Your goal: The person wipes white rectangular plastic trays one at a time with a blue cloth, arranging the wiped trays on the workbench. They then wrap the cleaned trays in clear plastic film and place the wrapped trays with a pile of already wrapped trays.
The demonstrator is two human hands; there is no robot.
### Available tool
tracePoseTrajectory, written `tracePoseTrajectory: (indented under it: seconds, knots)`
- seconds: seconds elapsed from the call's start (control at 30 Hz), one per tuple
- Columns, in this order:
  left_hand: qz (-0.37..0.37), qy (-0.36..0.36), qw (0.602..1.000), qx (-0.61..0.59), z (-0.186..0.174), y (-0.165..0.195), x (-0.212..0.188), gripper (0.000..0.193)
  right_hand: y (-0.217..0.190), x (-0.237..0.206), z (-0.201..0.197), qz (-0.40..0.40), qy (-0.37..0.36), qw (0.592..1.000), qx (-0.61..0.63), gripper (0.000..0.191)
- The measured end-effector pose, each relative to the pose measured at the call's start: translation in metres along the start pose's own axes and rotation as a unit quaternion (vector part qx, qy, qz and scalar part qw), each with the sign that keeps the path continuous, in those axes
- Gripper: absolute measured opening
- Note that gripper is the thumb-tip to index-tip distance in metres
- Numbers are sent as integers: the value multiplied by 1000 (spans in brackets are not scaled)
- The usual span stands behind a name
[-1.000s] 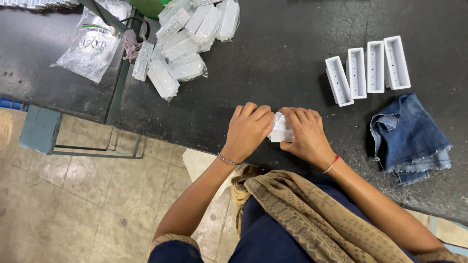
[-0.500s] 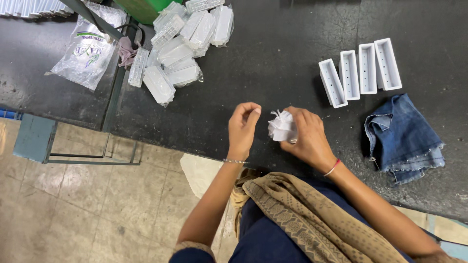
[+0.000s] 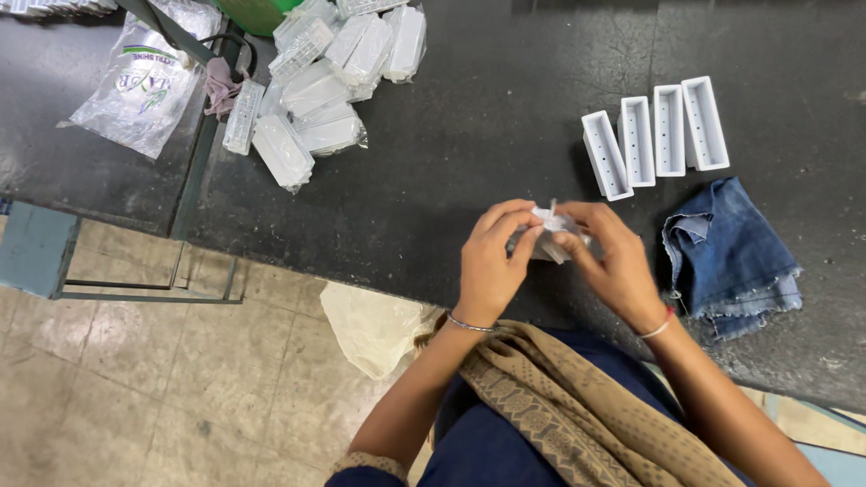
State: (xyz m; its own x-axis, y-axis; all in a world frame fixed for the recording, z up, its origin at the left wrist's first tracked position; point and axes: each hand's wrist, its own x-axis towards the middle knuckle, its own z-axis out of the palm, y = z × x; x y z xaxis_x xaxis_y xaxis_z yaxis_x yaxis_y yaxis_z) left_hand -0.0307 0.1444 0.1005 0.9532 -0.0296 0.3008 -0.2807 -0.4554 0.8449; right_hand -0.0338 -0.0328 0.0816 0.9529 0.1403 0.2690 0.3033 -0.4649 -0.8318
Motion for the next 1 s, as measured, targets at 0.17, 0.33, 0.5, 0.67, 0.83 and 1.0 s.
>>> tracePoseTrajectory:
  seconds: [0.17,0.33,0.5,0.67,0.83,1.0]
  knots:
    - [56,-16,998,-8,13,7,0,8,-13,-2,-20,83,20,993,77,19]
    - [39,17,996,-83,24,-6,-1,8,-7,-8,-23,89,32,996,5,12]
    - [-83,18,965,-249,28,-41,4,14,29,-17,-22,198,68,965,160,5]
    - [-88,-11,946,-313,36,-51,0,18,63,-22,-6,218,71,925,302,7]
    - [39,-64,992,-103,28,-55,2,76,82,-21,-3,241,73,893,373,8]
    - [-77,-172,969,-162,28,-73,3,70,86,-22,-12,271,61,873,400,7]
